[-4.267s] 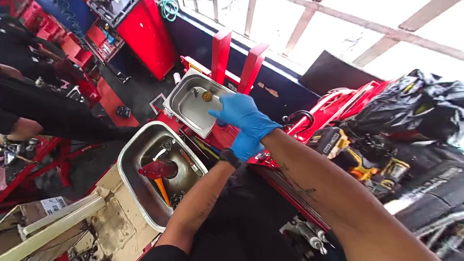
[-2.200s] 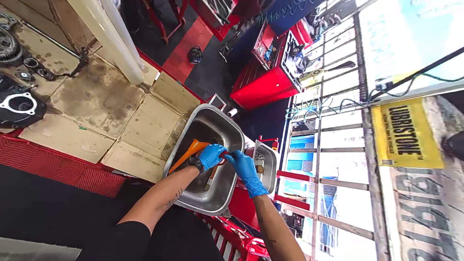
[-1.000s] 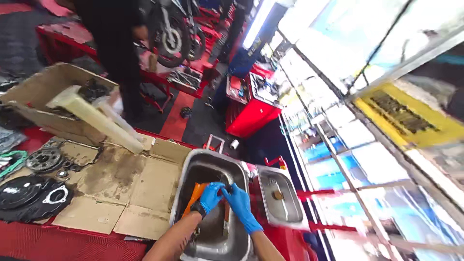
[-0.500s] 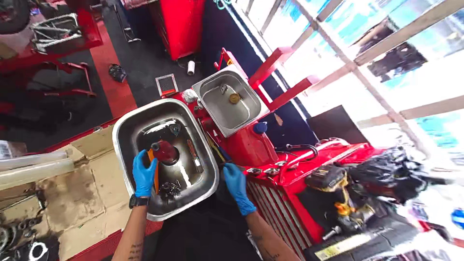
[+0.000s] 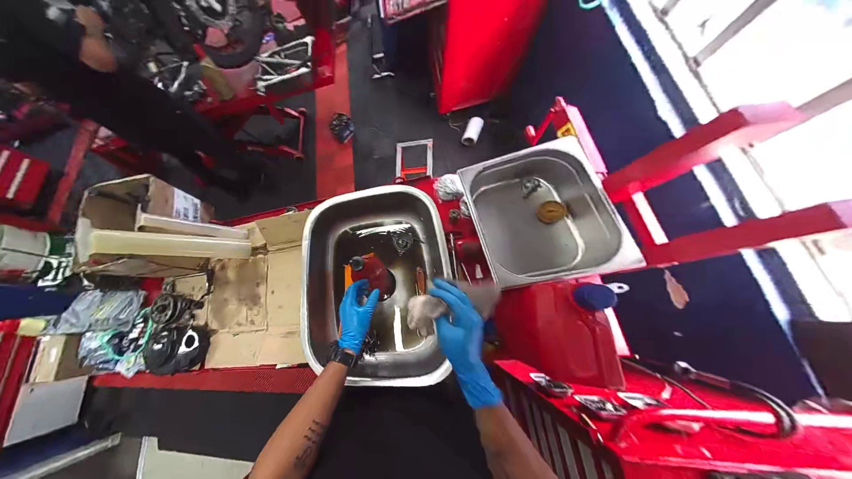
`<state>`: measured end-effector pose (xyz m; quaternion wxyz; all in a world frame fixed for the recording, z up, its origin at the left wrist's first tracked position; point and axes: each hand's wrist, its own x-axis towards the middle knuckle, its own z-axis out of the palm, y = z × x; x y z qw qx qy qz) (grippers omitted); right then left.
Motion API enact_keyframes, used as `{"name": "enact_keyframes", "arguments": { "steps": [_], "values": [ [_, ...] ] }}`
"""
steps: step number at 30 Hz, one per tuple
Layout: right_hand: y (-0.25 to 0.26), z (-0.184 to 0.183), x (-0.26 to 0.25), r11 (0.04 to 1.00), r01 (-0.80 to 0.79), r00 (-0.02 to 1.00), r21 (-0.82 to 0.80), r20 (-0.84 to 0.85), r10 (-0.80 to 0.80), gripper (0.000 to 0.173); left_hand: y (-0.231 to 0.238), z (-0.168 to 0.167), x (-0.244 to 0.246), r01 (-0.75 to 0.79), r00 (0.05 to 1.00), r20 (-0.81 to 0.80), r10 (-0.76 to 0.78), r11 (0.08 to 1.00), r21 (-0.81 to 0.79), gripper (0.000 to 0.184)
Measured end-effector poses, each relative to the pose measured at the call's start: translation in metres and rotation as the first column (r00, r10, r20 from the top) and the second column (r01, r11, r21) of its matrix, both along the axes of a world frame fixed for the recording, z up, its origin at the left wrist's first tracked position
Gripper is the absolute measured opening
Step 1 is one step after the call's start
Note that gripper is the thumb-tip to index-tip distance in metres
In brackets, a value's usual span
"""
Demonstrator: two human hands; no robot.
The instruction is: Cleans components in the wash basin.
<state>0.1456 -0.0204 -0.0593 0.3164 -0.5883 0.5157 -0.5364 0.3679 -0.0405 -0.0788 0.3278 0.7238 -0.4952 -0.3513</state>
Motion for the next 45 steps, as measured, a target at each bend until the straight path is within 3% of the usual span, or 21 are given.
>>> {"name": "enact_keyframes", "arguments": {
  "steps": [4, 7, 10, 12, 14, 15, 18, 21, 25, 27, 29, 31, 33, 36, 37, 39, 41, 42, 45],
  "values": [
    [-0.092, -0.008, 0.084, 0.952, -0.288, 0.950, -0.103, 0.096, 0.298, 0.033, -0.019, 0.000, -0.014, -0.041, 0.998, -0.052, 0.044, 0.998, 0.052, 0.038],
    [-0.110, -0.003, 0.105, 0.864, -0.500, 0.839, -0.055, 0.218, 0.499, 0.051, -0.023, -0.002, -0.010, 0.030, 0.993, 0.113, -0.031, 1.000, 0.006, 0.039],
    [-0.127, -0.012, 0.110, 0.791, -0.611, 0.786, 0.028, 0.146, 0.601, 0.069, -0.019, -0.012, -0.009, 0.036, 0.997, 0.069, -0.029, 0.995, -0.098, 0.044],
    [-0.147, -0.013, 0.113, 0.669, -0.734, 0.678, 0.113, 0.089, 0.729, 0.068, -0.021, -0.015, -0.006, 0.045, 0.999, 0.029, -0.042, 0.993, -0.109, 0.036],
    [-0.166, -0.011, 0.118, 0.515, -0.832, 0.532, 0.204, 0.034, 0.846, 0.066, -0.025, -0.012, 0.000, 0.132, 0.990, 0.045, -0.133, 0.991, 0.018, 0.037],
    [-0.168, -0.010, 0.122, 0.490, -0.837, 0.506, 0.244, 0.007, 0.862, 0.067, -0.025, -0.012, 0.004, 0.177, 0.982, 0.059, -0.181, 0.982, 0.068, 0.040],
    [-0.159, -0.015, 0.133, 0.568, -0.786, 0.573, 0.246, -0.057, 0.817, 0.054, -0.024, -0.017, 0.011, 0.207, 0.976, 0.057, -0.211, 0.976, 0.065, 0.038],
    [-0.145, -0.025, 0.145, 0.666, -0.731, 0.660, 0.146, -0.092, 0.745, 0.046, -0.018, -0.019, 0.015, 0.166, 0.985, 0.050, -0.168, 0.985, 0.041, 0.032],
    [-0.124, -0.035, 0.154, 0.857, -0.516, 0.849, -0.001, -0.136, 0.511, 0.044, -0.014, -0.013, 0.016, 0.153, 0.987, 0.039, -0.155, 0.987, 0.042, 0.029],
    [-0.114, -0.031, 0.152, 0.908, -0.418, 0.891, 0.007, -0.190, 0.412, 0.049, -0.013, -0.009, 0.016, 0.169, 0.985, 0.013, -0.169, 0.985, 0.038, 0.029],
    [-0.104, -0.019, 0.132, 0.917, -0.393, 0.894, 0.067, -0.206, 0.398, 0.058, -0.014, -0.011, 0.014, 0.218, 0.976, -0.011, -0.218, 0.976, 0.003, 0.030],
    [-0.080, -0.007, 0.093, 0.944, -0.317, 0.931, 0.094, -0.160, 0.329, 0.052, -0.015, -0.016, 0.008, 0.251, 0.965, -0.067, -0.252, 0.968, -0.024, 0.029],
    [-0.038, 0.007, 0.041, 0.976, -0.119, 0.979, 0.181, -0.143, 0.146, 0.042, -0.021, -0.013, 0.008, 0.253, 0.962, -0.105, -0.250, 0.967, 0.011, 0.031],
    [0.046, -0.010, -0.039, 0.944, 0.263, 0.896, 0.201, -0.413, -0.162, 0.039, -0.031, -0.002, 0.012, 0.211, 0.976, -0.053, -0.211, 0.977, 0.006, 0.031],
    [0.070, -0.026, -0.058, 0.911, 0.343, 0.823, 0.229, -0.540, -0.174, 0.045, -0.032, 0.002, 0.014, 0.187, 0.981, -0.058, -0.187, 0.982, 0.000, 0.035],
    [0.104, -0.058, -0.081, 0.784, 0.356, 0.731, 0.509, -0.674, 0.105, 0.069, -0.034, 0.010, 0.017, 0.164, 0.977, -0.138, -0.163, 0.986, -0.007, 0.041],
    [0.113, -0.063, -0.087, 0.641, 0.260, 0.714, 0.722, -0.591, 0.375, 0.081, -0.039, 0.015, 0.016, 0.166, 0.956, -0.238, -0.172, 0.985, -0.044, 0.044],
    [0.109, -0.053, -0.086, 0.643, 0.195, 0.737, 0.740, -0.544, 0.401, 0.073, -0.040, 0.018, 0.017, 0.157, 0.945, -0.282, -0.164, 0.986, -0.049, 0.049],
    [0.066, -0.009, -0.065, 0.797, 0.032, 0.881, 0.603, -0.394, 0.263, 0.037, -0.040, 0.029, 0.019, 0.100, 0.929, -0.356, -0.102, 0.995, -0.023, 0.059]
  ]
}}
